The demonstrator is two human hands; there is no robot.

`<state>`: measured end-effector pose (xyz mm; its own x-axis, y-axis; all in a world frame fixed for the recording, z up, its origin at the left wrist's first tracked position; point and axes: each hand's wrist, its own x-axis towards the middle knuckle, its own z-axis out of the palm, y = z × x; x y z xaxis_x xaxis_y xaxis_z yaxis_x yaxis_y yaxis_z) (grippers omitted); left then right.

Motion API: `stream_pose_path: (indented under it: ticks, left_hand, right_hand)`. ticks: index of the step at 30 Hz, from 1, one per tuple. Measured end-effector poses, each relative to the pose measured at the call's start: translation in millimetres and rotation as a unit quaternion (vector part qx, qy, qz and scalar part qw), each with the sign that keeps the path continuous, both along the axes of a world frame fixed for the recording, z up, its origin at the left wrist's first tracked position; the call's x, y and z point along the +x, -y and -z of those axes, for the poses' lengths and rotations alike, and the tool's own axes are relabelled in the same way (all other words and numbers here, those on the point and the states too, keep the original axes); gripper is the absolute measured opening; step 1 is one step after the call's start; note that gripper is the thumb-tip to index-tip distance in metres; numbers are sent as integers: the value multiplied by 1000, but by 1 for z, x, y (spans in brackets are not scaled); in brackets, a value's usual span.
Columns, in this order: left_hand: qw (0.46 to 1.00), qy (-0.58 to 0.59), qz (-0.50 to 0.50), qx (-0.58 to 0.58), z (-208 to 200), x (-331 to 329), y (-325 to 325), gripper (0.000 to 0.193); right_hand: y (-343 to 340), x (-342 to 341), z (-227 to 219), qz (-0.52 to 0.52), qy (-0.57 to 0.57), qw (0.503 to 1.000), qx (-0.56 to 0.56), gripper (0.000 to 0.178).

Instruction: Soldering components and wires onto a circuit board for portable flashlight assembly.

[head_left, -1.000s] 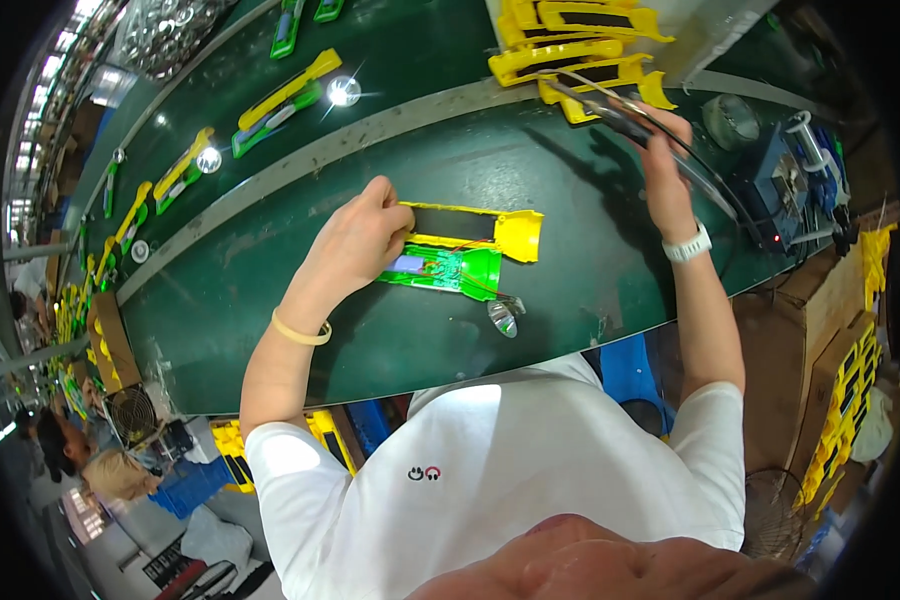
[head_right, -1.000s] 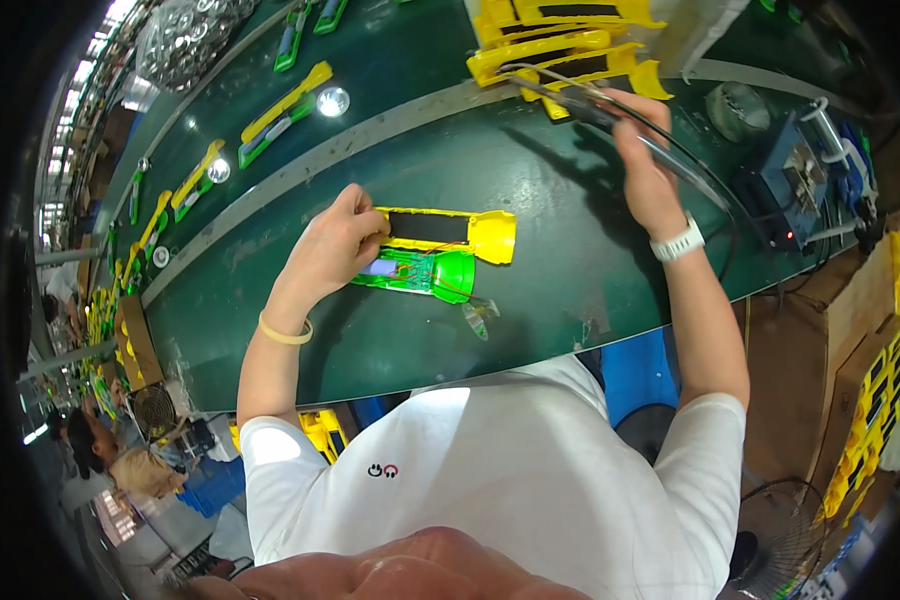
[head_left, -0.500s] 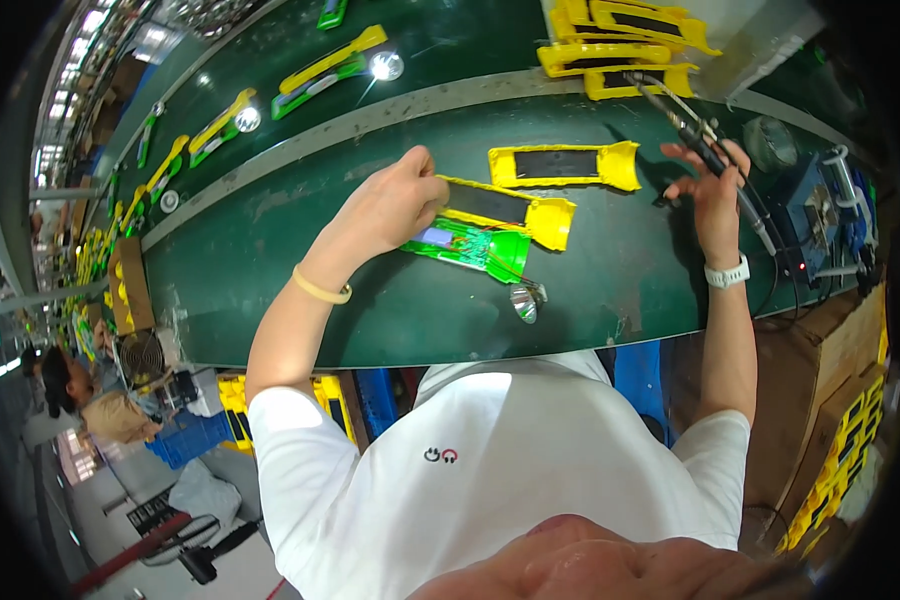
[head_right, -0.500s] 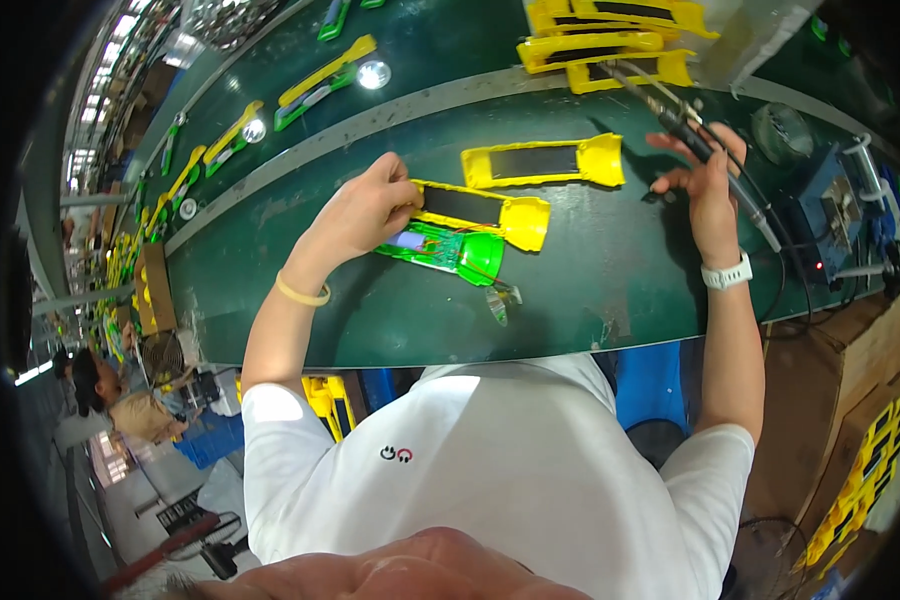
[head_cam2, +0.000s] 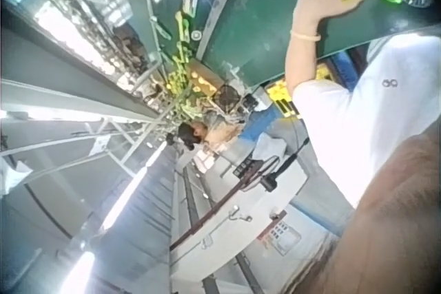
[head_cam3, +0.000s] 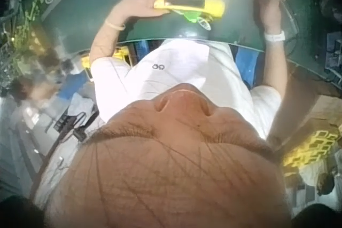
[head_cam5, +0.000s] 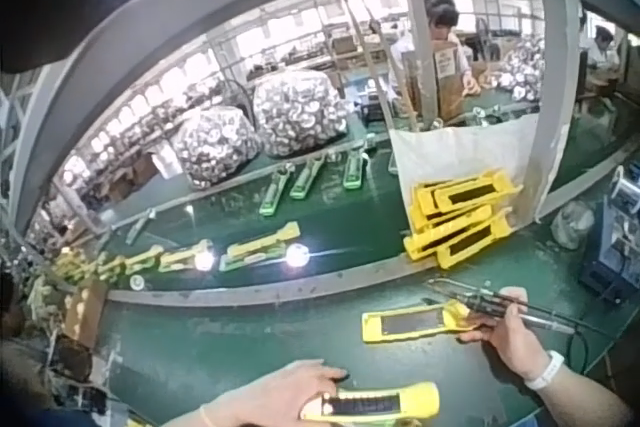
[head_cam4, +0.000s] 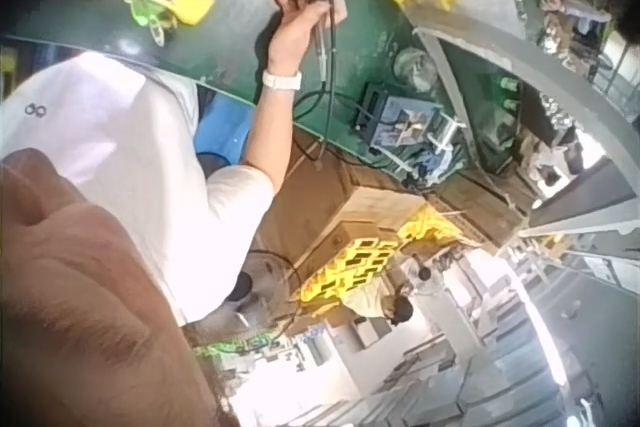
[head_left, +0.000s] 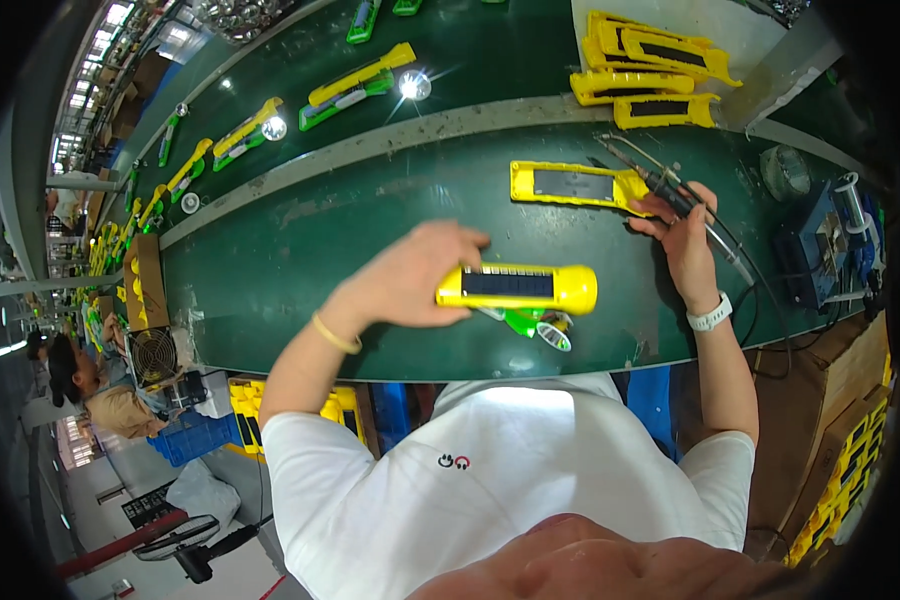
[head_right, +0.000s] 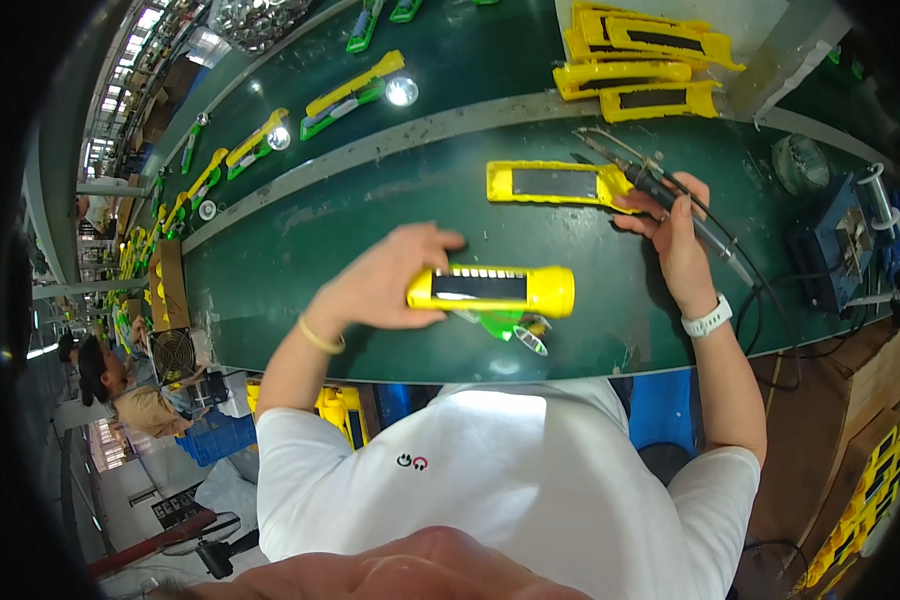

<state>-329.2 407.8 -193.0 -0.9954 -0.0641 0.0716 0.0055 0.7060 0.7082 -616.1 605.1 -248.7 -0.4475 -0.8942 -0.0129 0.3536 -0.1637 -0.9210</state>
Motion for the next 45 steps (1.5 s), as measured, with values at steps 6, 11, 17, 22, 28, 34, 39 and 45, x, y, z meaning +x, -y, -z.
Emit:
stream_pose_path:
  ticks: [6,11,17,22,28,34,39,45]
  left_hand:
    - [998,-15,-60,17,15,2,18,44]
    - [962,0,-268,-53,30,-80,110,50]
    - [969,99,-201,-107,61,-179,184,61]
    - [956,132,-227,-132,31,-208,289,69]
    - [814,239,-463,-257,115,-223,348,39]
    - [847,53,-357,-391,53,-173,277,24]
    - [971,6,-222,-92,-12,-61,121,26]
    - [992,-74,-77,-71,26,-16,-5,26]
  right_hand:
    - [-2,-3,4,77,-34,996,10,38]
    - [0,0,2,76,-43,996,2,40]
    - [1,-1,5,69,-41,997,11,42]
    - [-2,-3,5,67,-40,997,27,48]
    - [-4,-6,5,56,-65,995,45,51]
    - [-8,-3,6,45,-57,996,51,49]
    - [-4,-6,6,59,-38,997,46,40]
    - [17,24,-5,-29,74,994,79,36]
